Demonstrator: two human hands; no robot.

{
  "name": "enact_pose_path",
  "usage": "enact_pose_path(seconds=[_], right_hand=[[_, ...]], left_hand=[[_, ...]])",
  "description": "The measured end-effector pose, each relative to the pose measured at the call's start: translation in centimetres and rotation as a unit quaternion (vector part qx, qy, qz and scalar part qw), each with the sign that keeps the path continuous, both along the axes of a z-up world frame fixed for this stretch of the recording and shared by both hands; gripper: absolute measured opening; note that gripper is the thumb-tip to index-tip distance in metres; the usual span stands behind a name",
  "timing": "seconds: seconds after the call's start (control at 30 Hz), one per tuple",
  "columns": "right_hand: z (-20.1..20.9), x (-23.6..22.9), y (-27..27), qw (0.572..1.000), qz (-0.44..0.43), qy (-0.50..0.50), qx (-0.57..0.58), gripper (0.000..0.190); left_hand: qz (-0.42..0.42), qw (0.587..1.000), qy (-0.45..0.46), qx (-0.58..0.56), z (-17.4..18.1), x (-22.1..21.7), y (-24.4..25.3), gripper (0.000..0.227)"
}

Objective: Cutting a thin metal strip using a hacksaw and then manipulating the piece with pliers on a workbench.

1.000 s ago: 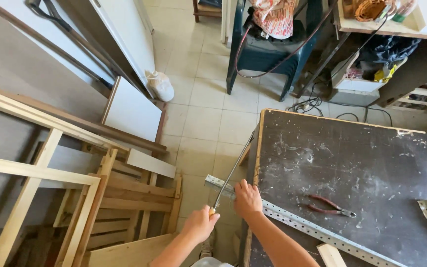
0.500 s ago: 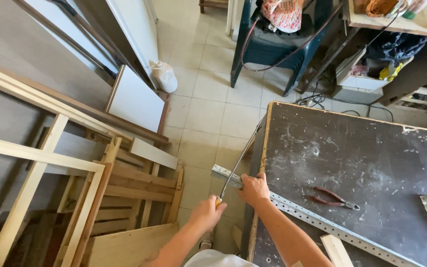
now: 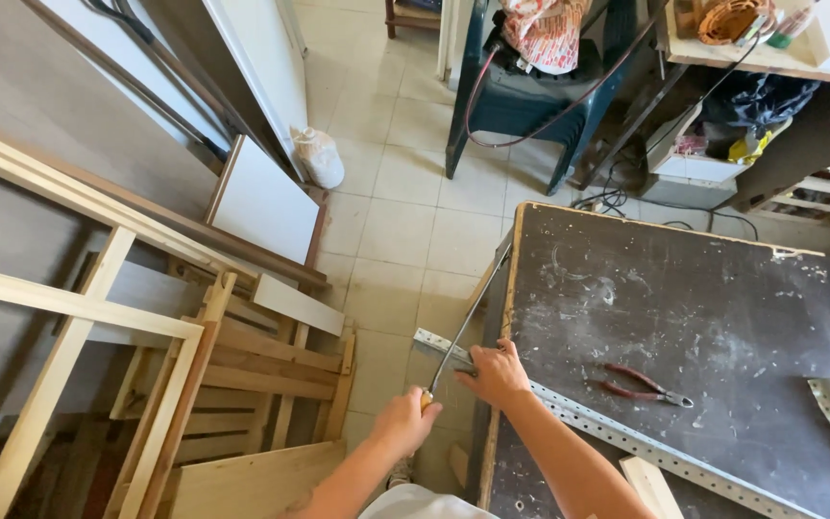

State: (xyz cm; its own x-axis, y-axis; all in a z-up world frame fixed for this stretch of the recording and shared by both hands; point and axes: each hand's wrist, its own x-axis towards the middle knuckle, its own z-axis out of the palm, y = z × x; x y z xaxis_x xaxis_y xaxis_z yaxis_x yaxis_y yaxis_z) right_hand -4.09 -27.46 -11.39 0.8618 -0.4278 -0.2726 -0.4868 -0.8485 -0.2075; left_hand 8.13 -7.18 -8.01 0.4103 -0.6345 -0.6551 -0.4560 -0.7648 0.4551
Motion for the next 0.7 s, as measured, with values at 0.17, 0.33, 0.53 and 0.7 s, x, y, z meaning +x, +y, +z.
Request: enact_pose_path(seconds=[0.17,0.33,0.53,0.7], right_hand=[[-0.2,0.0,0.2,1.0,-0.004,-0.006,-0.004,0.047],[-1.1,0.3,0.3,1.0,0.0,-0.001,-0.023,0.051],[-2.0,2.3,1.2,0.999,0.008,0.042,0.032,0.049],[-5.4,0.4,2.4,0.983,-0.014,-0.148,-0.107,0.054]], left_hand=[[0.005,1.0,0.0,0.0,0.3,-0.3,-0.1,0.042],[0.009,1.0,0.012,0.009,2.0,-0.2,0.1,0.04],[0.013,0.997,0.011,0.07,1.5,1.8,1.5,0.045],[-0.004,0.999,-0.036,-0.021,2.7,1.6,3.1,0.053]])
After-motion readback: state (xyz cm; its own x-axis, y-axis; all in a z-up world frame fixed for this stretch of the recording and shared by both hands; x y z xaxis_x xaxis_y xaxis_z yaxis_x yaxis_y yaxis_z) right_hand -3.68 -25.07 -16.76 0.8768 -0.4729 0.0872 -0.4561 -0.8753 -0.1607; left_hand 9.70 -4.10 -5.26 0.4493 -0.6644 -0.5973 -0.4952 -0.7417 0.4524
